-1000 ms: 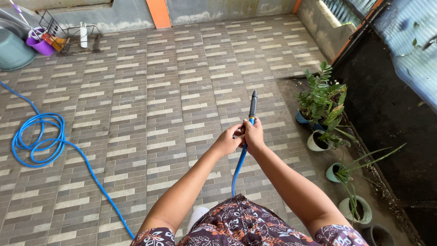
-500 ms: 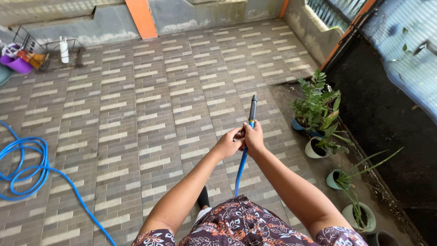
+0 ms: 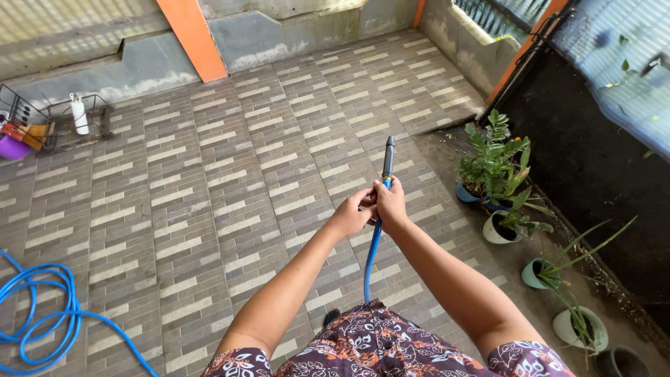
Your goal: The person connects a hose to a tap, uncoils the hose on the floor, and sprays water at potted plants along a wall.
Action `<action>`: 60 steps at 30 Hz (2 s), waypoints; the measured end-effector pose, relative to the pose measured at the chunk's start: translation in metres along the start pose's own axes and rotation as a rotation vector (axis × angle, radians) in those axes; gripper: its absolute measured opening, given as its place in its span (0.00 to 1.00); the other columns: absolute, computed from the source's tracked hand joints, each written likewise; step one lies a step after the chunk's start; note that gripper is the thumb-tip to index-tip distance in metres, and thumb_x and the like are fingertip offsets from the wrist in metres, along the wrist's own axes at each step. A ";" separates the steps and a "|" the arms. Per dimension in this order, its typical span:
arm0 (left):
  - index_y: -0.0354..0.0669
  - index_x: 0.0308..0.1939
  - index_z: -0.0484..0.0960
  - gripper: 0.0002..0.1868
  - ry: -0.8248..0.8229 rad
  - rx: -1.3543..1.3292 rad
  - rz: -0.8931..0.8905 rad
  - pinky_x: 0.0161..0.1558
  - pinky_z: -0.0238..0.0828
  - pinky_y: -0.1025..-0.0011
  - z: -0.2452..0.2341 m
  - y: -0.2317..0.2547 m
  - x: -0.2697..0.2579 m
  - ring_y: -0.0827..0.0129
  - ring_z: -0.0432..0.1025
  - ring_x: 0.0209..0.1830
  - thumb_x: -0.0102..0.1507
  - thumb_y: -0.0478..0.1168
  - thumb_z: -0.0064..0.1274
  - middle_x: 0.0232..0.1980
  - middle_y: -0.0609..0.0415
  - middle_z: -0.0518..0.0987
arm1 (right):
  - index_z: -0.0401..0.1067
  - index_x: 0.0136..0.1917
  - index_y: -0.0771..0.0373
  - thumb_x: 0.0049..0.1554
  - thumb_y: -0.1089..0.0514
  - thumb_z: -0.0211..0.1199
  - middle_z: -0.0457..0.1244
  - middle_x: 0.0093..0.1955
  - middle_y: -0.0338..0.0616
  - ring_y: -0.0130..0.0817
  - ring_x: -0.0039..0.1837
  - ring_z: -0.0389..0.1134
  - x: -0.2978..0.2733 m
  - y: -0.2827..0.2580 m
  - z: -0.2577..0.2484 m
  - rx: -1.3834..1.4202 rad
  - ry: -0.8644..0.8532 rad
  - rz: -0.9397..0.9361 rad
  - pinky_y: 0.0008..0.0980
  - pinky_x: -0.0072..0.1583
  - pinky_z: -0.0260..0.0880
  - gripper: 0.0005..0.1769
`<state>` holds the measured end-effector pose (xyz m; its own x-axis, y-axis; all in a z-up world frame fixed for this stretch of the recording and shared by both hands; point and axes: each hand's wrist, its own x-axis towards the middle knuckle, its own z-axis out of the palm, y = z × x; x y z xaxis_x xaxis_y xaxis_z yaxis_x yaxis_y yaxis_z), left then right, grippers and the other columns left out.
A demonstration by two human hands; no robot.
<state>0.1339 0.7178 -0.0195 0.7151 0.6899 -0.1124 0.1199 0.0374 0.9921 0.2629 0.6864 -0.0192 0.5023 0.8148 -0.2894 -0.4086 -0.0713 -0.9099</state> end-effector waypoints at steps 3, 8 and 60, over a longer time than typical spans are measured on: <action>0.37 0.70 0.68 0.26 -0.011 -0.048 0.032 0.42 0.84 0.67 -0.026 -0.004 0.009 0.70 0.79 0.40 0.68 0.36 0.50 0.49 0.49 0.82 | 0.58 0.58 0.61 0.63 0.60 0.56 0.58 0.31 0.41 0.29 0.25 0.57 0.013 0.005 0.024 0.003 -0.004 -0.019 0.30 0.24 0.55 0.12; 0.36 0.70 0.67 0.26 -0.007 -0.067 0.024 0.42 0.85 0.67 -0.060 -0.002 0.016 0.67 0.81 0.40 0.68 0.35 0.49 0.48 0.48 0.82 | 0.59 0.58 0.60 0.62 0.59 0.56 0.58 0.31 0.41 0.29 0.25 0.55 0.027 0.008 0.055 -0.029 0.010 0.013 0.30 0.24 0.55 0.12; 0.39 0.73 0.68 0.27 -0.090 -0.108 0.006 0.37 0.81 0.78 -0.301 -0.028 0.492 0.71 0.82 0.41 0.70 0.38 0.51 0.51 0.49 0.83 | 0.60 0.61 0.57 0.63 0.57 0.54 0.57 0.30 0.40 0.29 0.24 0.55 0.513 -0.059 0.186 -0.067 0.120 0.067 0.30 0.24 0.53 0.13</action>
<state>0.2752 1.2739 -0.0854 0.7753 0.6227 -0.1058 0.0435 0.1144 0.9925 0.4032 1.2155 -0.0589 0.5646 0.7330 -0.3795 -0.3943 -0.1644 -0.9041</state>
